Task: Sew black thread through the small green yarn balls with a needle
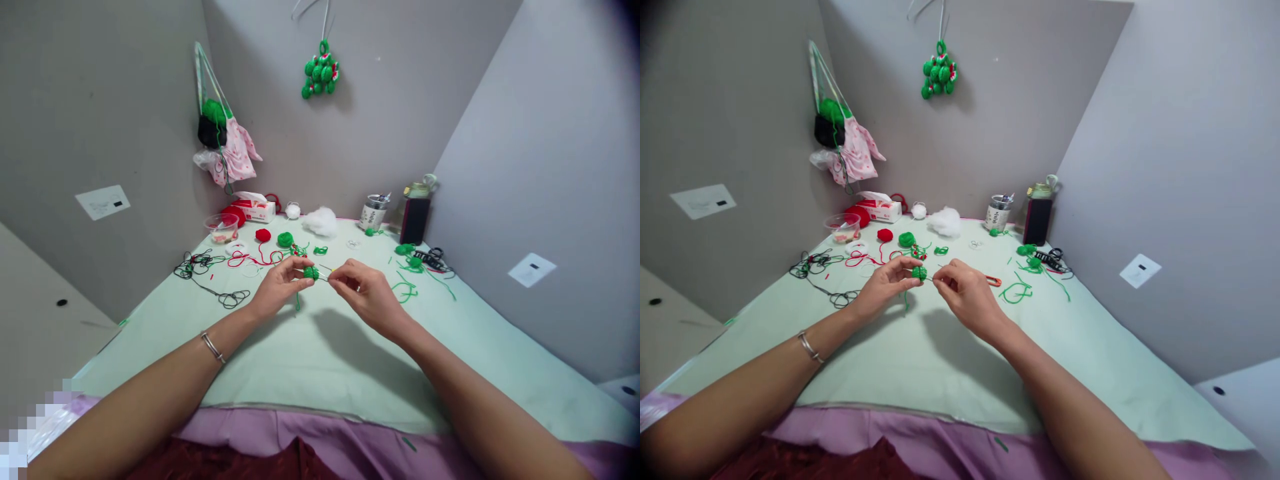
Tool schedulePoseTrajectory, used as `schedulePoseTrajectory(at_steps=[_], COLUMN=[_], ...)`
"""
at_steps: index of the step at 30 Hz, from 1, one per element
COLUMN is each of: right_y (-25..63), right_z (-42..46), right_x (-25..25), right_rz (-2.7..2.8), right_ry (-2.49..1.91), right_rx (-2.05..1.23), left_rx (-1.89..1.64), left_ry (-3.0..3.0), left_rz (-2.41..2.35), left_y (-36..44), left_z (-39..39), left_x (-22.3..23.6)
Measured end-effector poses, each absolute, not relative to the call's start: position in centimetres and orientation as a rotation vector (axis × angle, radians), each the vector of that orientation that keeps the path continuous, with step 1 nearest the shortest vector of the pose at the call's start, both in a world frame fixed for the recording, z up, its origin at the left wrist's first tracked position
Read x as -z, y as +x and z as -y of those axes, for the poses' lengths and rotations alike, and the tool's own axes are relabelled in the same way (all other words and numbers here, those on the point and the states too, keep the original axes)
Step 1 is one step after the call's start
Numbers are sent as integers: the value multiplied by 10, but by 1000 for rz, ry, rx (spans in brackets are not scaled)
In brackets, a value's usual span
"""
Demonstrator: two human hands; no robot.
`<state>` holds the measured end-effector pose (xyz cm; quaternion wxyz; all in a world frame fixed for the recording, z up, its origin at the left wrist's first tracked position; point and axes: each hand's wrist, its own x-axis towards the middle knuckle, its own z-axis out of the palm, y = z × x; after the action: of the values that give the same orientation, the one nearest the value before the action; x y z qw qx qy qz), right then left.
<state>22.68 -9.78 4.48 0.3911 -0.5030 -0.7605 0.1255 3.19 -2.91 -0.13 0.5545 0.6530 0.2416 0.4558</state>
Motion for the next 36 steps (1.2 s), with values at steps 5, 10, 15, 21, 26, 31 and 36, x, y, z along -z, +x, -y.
schedulePoseTrajectory(at_steps=[5, 10, 15, 21, 26, 31, 36], right_y=[226, 224, 223, 223, 221, 220, 219], right_z=[97, 97, 97, 95, 91, 85, 80], right_x=[-42, -41, -42, -39, -33, -26, -20], right_rz=[1974, 1991, 1993, 1975, 1854, 1735, 1625], right_ry=[-1302, -1337, -1329, -1329, -1296, -1227, -1201], right_rx=[-270, -233, -258, -350, -618, -827, -927], left_rx=[-1095, -1111, -1100, -1078, -1084, -1080, -1100], left_ry=[1549, 1577, 1585, 1575, 1503, 1422, 1422], left_rz=[-603, -600, -608, -610, -609, -589, -588], left_y=[32, 31, 32, 32, 33, 34, 36], left_z=[29, 30, 31, 32, 33, 35, 36], left_x=[2, 2, 0, -1, 0, 0, -1])
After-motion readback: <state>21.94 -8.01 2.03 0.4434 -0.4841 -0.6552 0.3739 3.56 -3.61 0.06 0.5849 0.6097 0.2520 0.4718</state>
